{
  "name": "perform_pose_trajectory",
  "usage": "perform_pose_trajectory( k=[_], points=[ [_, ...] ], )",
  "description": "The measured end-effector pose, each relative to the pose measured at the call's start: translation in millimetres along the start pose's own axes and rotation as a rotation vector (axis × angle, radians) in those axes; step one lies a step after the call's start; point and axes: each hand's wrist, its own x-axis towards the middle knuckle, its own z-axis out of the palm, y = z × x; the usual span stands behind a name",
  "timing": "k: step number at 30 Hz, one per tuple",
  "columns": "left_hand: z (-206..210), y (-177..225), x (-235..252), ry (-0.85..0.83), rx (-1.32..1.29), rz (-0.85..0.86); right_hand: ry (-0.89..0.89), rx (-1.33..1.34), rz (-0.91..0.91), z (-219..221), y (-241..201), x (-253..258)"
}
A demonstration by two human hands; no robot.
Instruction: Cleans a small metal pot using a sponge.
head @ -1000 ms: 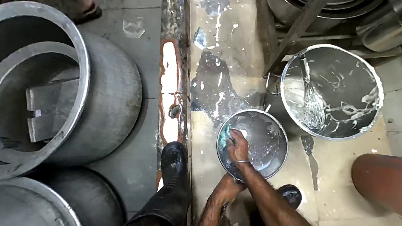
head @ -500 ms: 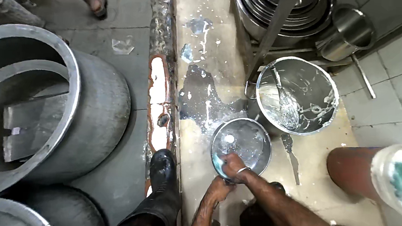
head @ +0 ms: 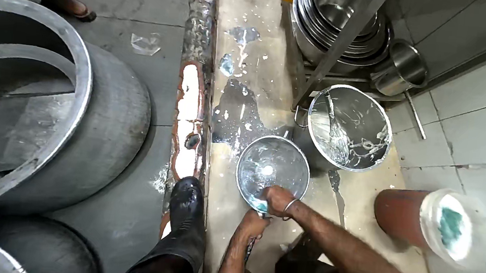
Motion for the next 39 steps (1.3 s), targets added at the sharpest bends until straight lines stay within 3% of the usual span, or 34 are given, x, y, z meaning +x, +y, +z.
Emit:
perform_pose_trajectory(
  k=[2,4,8,14,16,18,21,23,27,29,32,35,39],
  points=[
    [1,6,0,-0.004,0.118,-0.016,-0.153,-0.238,0.208,-12,16,-12],
    [2,9,-3,-0.033,0.131,0.002,-0.063,-0.411,0.284,-16,53,-16],
    [1,5,-8,-0.172,-0.147,0.096,0.217,-0.675,0.097,-49,92,-12],
    [-5,22,-17,-0.162,-0.236,0.113,0.6,-0.954,-0.357,-102,71,25],
    [-2,25,-19,-0.157,-0.283,0.13,0.575,-1.003,-0.333,-110,80,37],
    [0,29,-20,-0.144,-0.378,0.162,0.443,-0.987,-0.162,-101,93,34],
    [3,31,-19,-0.11,-0.432,0.188,0.26,-0.727,0.189,-60,96,15],
    [9,29,-18,-0.1,-0.418,0.194,0.125,-0.44,0.387,-40,67,-2],
    [26,23,-12,-0.07,-0.346,0.212,-0.022,0.039,0.434,-25,17,0],
    [33,20,-8,-0.091,-0.309,0.221,0.1,0.285,0.378,-24,3,15],
    [35,18,-9,-0.123,-0.351,0.247,0.5,0.861,0.357,-10,-8,48],
    [32,19,-12,-0.15,-0.451,0.232,0.653,1.234,0.315,-13,-7,68],
    [36,16,-8,-0.187,-0.503,0.23,1.008,1.674,0.357,-63,-1,75]
  ],
)
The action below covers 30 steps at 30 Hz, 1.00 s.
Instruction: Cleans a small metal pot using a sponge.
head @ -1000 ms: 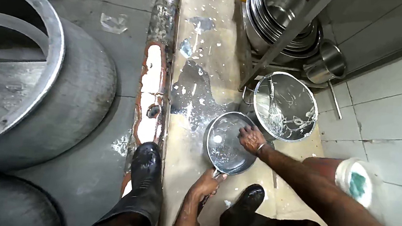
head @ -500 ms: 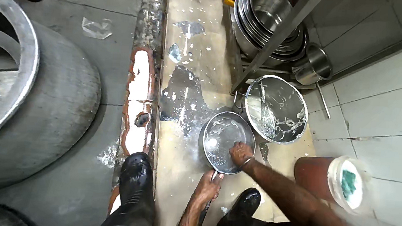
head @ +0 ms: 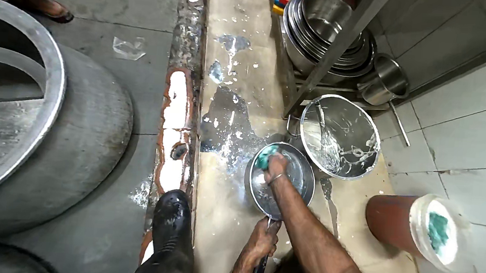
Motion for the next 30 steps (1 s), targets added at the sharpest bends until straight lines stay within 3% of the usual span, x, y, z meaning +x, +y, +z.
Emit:
perform_pose_trajectory(
  k=[3,5,8,11,14,17,20,23,27,30],
  points=[
    [2,-2,2,-0.018,0.021,-0.001,0.293,0.177,-0.002,-4,-16,20],
    [1,-3,3,-0.019,0.052,0.004,0.31,0.125,-0.018,-6,-11,27],
    [-3,3,3,-0.012,0.132,-0.001,0.059,-0.259,-0.206,-4,7,14],
    [-5,22,-1,0.033,0.123,-0.027,-0.479,-0.804,-0.473,-23,28,-8],
    [-6,28,-5,0.062,0.119,-0.053,-0.886,-1.436,-0.507,-45,26,-7],
    [-7,26,-7,0.046,0.262,-0.071,-0.907,-1.99,-0.317,-68,13,5],
    [-7,22,-5,0.029,0.287,-0.071,-0.74,-2.193,-0.295,-84,-2,27],
    [-10,24,-6,0.003,0.285,-0.108,-0.713,-2.199,-0.587,-94,-15,49],
    [-17,33,-7,-0.012,0.269,-0.135,-0.858,-2.021,-1.366,-71,-50,40],
    [-15,32,-8,-0.013,0.18,-0.127,-0.893,-1.851,-1.86,-46,-49,39]
  ],
)
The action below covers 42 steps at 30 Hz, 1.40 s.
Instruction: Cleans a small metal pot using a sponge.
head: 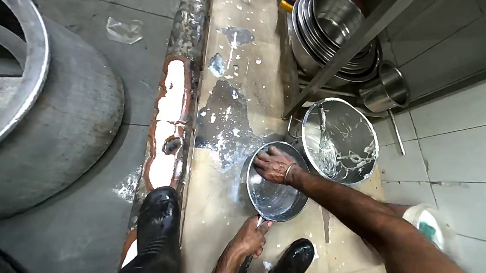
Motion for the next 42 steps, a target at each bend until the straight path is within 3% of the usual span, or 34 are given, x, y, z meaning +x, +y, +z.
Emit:
perform_pose_trajectory(
  k=[2,6,11,15,17,19,22,27,29,32,38,42],
  points=[
    [0,2,-1,0.007,-0.049,0.012,-0.02,-0.088,0.016,15,14,0],
    [-1,6,-2,0.044,-0.066,0.04,-0.353,-0.105,0.195,24,29,-17],
    [14,3,-2,0.097,-0.147,0.09,-0.731,0.202,0.64,18,-18,-40],
    [13,-2,-1,0.116,-0.049,0.088,-0.982,0.586,0.73,-6,-67,-36],
    [13,-5,-1,0.112,-0.032,0.087,-1.013,0.692,0.656,-11,-70,-36],
    [15,-3,-1,0.106,-0.051,0.075,-0.997,0.633,0.659,-11,-65,-38],
    [17,3,0,0.099,-0.04,0.046,-0.824,0.405,0.697,4,-38,-44],
    [11,6,2,0.069,-0.018,0.019,-0.569,0.164,0.422,2,19,-14],
    [11,7,2,0.065,-0.053,0.022,-0.602,0.091,0.392,1,20,-6],
    [12,7,0,0.096,-0.13,0.053,-0.822,0.076,0.52,3,-3,-10],
    [13,-2,1,0.115,-0.059,0.071,-1.139,0.408,0.841,-14,-63,-14],
    [17,-3,3,0.098,-0.008,0.059,-1.11,0.426,0.847,-19,-57,-21]
  ],
)
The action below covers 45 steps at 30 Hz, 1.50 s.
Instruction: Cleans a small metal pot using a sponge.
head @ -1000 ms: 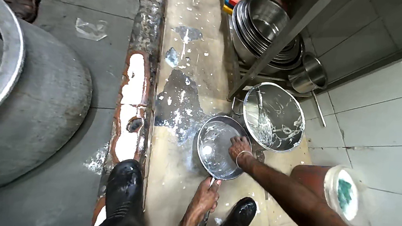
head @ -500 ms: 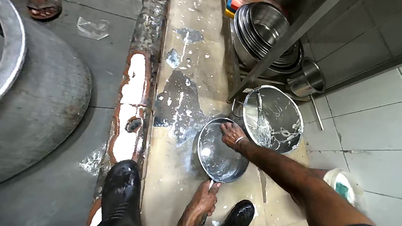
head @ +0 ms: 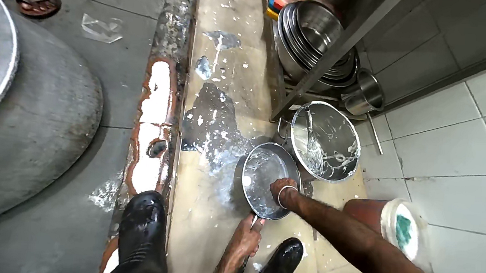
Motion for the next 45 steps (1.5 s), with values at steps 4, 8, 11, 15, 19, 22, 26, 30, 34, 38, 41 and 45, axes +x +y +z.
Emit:
perform_pose_trajectory(
  k=[4,8,11,15,19,22,26,30,34,38,41,45],
  points=[
    [0,2,3,-0.031,0.073,-0.019,0.451,-0.128,-0.189,-13,43,40],
    [-4,6,0,-0.055,0.025,-0.032,0.618,-0.173,-0.274,-29,42,54],
    [-11,9,-4,-0.045,-0.016,-0.006,0.434,-0.044,-0.158,1,35,47],
    [2,-1,0,-0.012,0.014,0.03,0.075,0.238,-0.056,28,4,5],
    [10,-11,7,-0.02,0.067,0.021,0.064,0.787,-0.235,41,-18,12],
    [10,-8,6,-0.033,0.067,0.012,0.176,1.219,-0.206,35,-47,22],
    [12,-9,5,-0.06,-0.001,0.005,0.272,1.684,-0.016,11,-61,36],
    [8,-11,7,-0.091,-0.095,0.008,0.475,2.199,0.357,2,-47,67],
    [7,-10,8,-0.109,-0.104,0.007,0.587,2.446,0.569,-22,-28,69],
    [1,-1,5,-0.095,-0.049,0.003,0.695,2.022,0.238,-38,-41,67],
    [-6,9,3,-0.077,-0.04,-0.028,0.567,1.467,-0.189,-15,-49,60],
    [-10,3,1,-0.082,-0.05,-0.043,0.276,0.793,-0.487,18,-44,65]
  ],
)
